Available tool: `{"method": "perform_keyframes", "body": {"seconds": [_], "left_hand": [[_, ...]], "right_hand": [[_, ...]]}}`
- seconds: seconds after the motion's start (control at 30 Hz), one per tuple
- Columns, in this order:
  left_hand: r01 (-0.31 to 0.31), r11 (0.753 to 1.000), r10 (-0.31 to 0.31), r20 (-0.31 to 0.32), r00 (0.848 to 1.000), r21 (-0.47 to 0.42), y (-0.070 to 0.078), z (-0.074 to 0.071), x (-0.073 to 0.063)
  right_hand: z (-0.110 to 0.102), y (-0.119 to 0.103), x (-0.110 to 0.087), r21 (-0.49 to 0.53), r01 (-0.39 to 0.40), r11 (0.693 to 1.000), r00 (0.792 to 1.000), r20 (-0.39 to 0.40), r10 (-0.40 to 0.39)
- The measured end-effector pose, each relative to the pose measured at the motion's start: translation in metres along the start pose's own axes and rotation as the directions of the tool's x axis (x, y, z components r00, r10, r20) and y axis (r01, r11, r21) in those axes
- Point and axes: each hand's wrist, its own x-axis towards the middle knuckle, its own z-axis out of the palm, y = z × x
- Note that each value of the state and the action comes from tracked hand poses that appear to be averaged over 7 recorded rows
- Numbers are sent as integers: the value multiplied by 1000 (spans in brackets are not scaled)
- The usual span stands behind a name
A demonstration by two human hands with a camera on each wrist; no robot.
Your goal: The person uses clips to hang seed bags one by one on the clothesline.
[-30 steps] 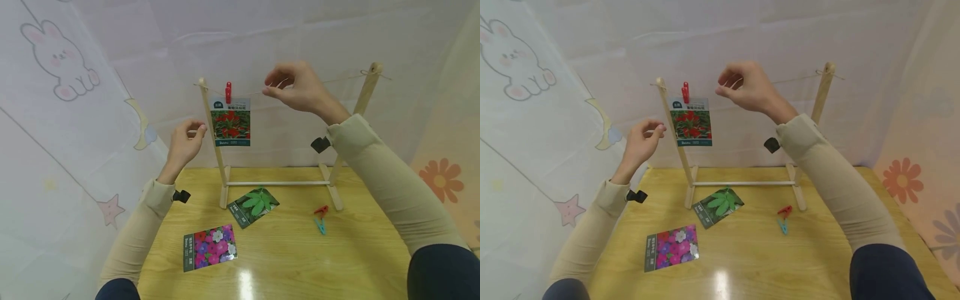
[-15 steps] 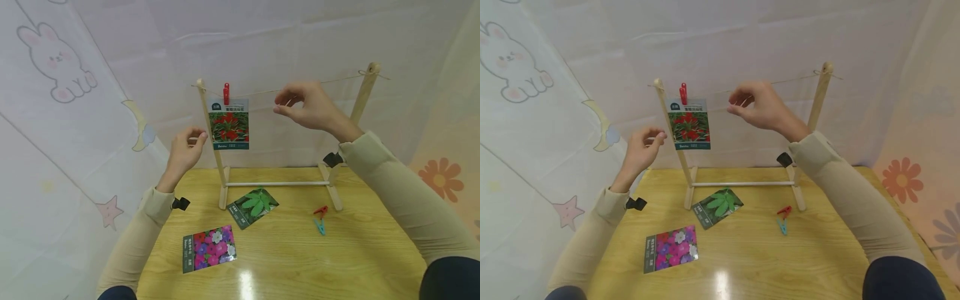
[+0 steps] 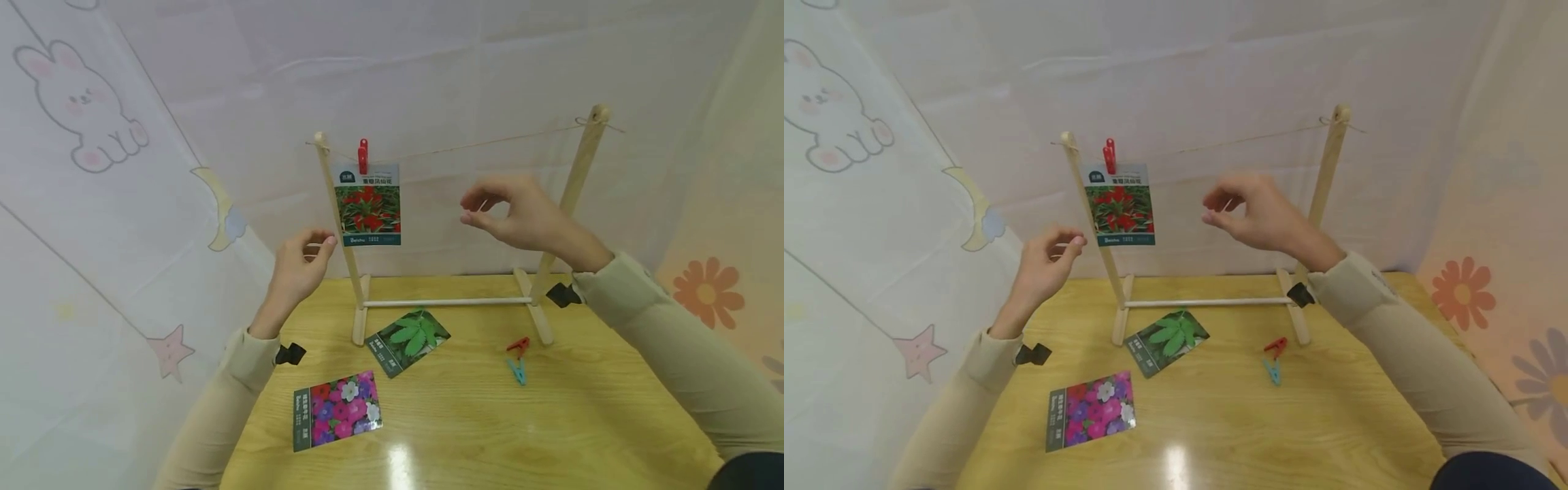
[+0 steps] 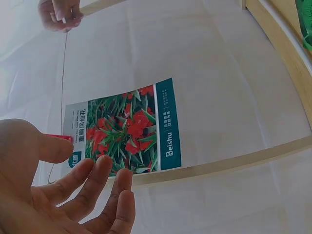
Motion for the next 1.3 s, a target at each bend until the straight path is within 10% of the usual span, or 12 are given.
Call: {"method": "perform_keyframes", "body": {"seconds": [0.53,1.3], "left_hand": [[20,1000,-19,50,999,-14,-7,16,-19],[107,993,-99,136,986,-50,-29,33,-48]], "right_hand": [[13,15,-48,-11,-23,1000,999,46,23],[40,25,-120,43,-307,951,951,37,306]]}}
